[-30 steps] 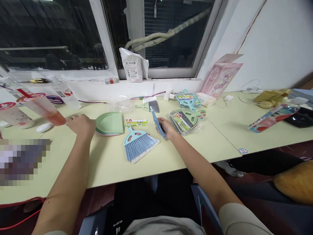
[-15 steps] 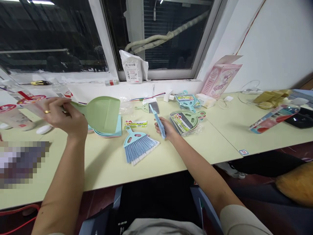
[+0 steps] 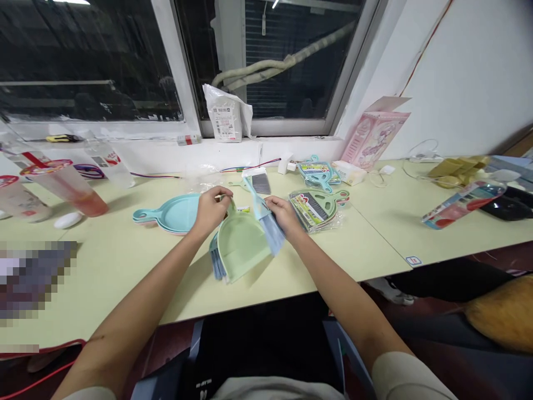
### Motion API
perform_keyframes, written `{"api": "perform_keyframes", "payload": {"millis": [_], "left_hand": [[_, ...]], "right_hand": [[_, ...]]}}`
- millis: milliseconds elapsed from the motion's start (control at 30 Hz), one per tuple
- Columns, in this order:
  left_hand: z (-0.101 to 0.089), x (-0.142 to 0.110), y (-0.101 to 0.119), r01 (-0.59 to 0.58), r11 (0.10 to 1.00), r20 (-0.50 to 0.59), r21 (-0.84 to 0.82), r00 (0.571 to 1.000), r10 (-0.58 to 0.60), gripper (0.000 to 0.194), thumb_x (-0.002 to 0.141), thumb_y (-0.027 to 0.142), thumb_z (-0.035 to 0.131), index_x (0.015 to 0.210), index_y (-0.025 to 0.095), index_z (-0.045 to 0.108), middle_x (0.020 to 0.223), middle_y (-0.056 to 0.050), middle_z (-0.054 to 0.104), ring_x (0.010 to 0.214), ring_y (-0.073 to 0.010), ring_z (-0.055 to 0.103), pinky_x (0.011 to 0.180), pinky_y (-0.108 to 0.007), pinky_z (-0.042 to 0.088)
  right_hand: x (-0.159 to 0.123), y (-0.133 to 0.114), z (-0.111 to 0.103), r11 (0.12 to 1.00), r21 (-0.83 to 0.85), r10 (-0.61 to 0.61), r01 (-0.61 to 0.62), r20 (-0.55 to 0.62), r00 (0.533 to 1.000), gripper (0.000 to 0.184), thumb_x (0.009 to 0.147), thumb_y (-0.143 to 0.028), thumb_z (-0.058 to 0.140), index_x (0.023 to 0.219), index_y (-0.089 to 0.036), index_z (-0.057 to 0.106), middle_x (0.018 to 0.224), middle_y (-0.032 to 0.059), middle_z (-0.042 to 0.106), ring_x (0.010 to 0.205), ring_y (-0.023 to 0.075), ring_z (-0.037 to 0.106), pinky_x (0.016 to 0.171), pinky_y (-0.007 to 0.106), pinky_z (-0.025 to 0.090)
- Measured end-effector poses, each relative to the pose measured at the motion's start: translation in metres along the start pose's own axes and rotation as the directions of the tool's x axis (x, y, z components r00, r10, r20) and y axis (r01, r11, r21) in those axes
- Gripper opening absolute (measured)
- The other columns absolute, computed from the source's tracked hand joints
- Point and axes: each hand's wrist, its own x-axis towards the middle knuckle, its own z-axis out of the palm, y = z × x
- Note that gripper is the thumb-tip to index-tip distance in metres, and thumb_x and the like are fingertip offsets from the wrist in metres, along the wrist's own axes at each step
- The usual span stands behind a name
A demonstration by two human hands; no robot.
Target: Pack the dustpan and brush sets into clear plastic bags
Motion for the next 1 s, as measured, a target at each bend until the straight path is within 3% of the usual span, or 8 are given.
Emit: {"api": "perform_keyframes", "payload": {"millis": [133, 367, 533, 633, 767, 900, 1000], "left_hand": [[0.006, -0.004, -0.012, 0.042, 0.997, -0.077, -0.064, 0.996, -0.047, 0.023, 0.078, 0.029, 0.062, 0.100, 0.021, 0.063, 0.100, -0.008, 0.072, 0.072, -0.0186, 0.066, 0.051, -0.028, 0.049], [0.008, -0.004, -0.024, 0.102, 0.991, -0.121, -0.082, 0.986, -0.112, 0.022, 0.085, 0.034, 0.058, 0.103, 0.021, 0.061, 0.095, -0.007, 0.071, 0.076, -0.0188, 0.068, 0.057, -0.028, 0.051], [0.011, -0.008, -0.024, 0.040, 0.996, -0.131, -0.075, 0.990, -0.050, 0.017, 0.088, 0.035, 0.058, 0.092, 0.020, 0.063, 0.091, -0.006, 0.069, 0.072, -0.0173, 0.066, 0.054, -0.026, 0.048], [0.012, -0.009, -0.026, 0.002, 0.999, -0.146, -0.045, 0.989, -0.009, 0.018, 0.090, 0.038, 0.058, 0.093, 0.021, 0.062, 0.093, -0.006, 0.069, 0.073, -0.0166, 0.065, 0.057, -0.026, 0.049], [0.013, -0.012, -0.025, -0.023, 0.999, -0.169, -0.044, 0.986, 0.015, 0.022, 0.093, 0.043, 0.057, 0.093, 0.021, 0.061, 0.091, -0.005, 0.069, 0.075, -0.0166, 0.064, 0.062, -0.027, 0.051], [0.015, -0.017, -0.013, 0.023, 0.987, -0.107, -0.161, 0.993, -0.041, 0.024, 0.092, 0.045, 0.063, 0.093, 0.021, 0.061, 0.085, -0.003, 0.065, 0.067, -0.0150, 0.058, 0.059, -0.027, 0.046], [0.015, -0.021, -0.003, 0.097, 0.963, 0.054, -0.250, 0.995, -0.086, 0.036, 0.090, 0.055, 0.065, 0.091, 0.020, 0.061, 0.076, 0.000, 0.058, 0.063, -0.0145, 0.052, 0.059, -0.028, 0.040]], "right_hand": [[-0.009, 0.002, 0.014, 0.994, -0.023, -0.110, 0.110, 0.027, 0.994, 0.028, 0.085, -0.051, 0.061, 0.083, -0.022, 0.063, 0.079, 0.0012, 0.061, 0.084, 0.0207, 0.059, 0.082, 0.034, 0.049], [-0.016, 0.006, 0.022, 0.960, -0.213, -0.166, 0.181, 0.086, 0.982, 0.022, 0.095, -0.043, 0.053, 0.085, -0.023, 0.057, 0.084, 0.0007, 0.061, 0.082, 0.0187, 0.059, 0.082, 0.035, 0.051], [-0.022, -0.003, 0.017, 0.925, -0.321, -0.165, 0.202, 0.140, 0.976, 0.020, 0.097, -0.043, 0.055, 0.089, -0.024, 0.056, 0.081, -0.0008, 0.065, 0.079, 0.0193, 0.062, 0.077, 0.032, 0.045], [-0.023, -0.007, 0.013, 0.934, -0.297, -0.161, 0.201, 0.154, 0.975, 0.024, 0.093, -0.046, 0.062, 0.087, -0.024, 0.054, 0.076, -0.0023, 0.064, 0.075, 0.0191, 0.062, 0.072, 0.031, 0.042], [-0.020, -0.008, 0.010, 0.989, -0.114, -0.066, 0.091, 0.211, 0.975, 0.034, 0.085, -0.050, 0.071, 0.083, -0.024, 0.048, 0.071, -0.0040, 0.061, 0.069, 0.0170, 0.059, 0.068, 0.028, 0.040], [-0.017, -0.010, 0.013, 0.997, -0.035, -0.059, 0.066, 0.170, 0.984, 0.039, 0.081, -0.055, 0.072, 0.083, -0.024, 0.048, 0.073, -0.0039, 0.059, 0.072, 0.0161, 0.059, 0.070, 0.028, 0.040], [-0.016, -0.010, 0.013, 0.995, -0.037, -0.086, 0.091, 0.109, 0.990, 0.040, 0.082, -0.056, 0.070, 0.082, -0.024, 0.048, 0.072, -0.0050, 0.054, 0.071, 0.0153, 0.054, 0.070, 0.028, 0.039]]}}
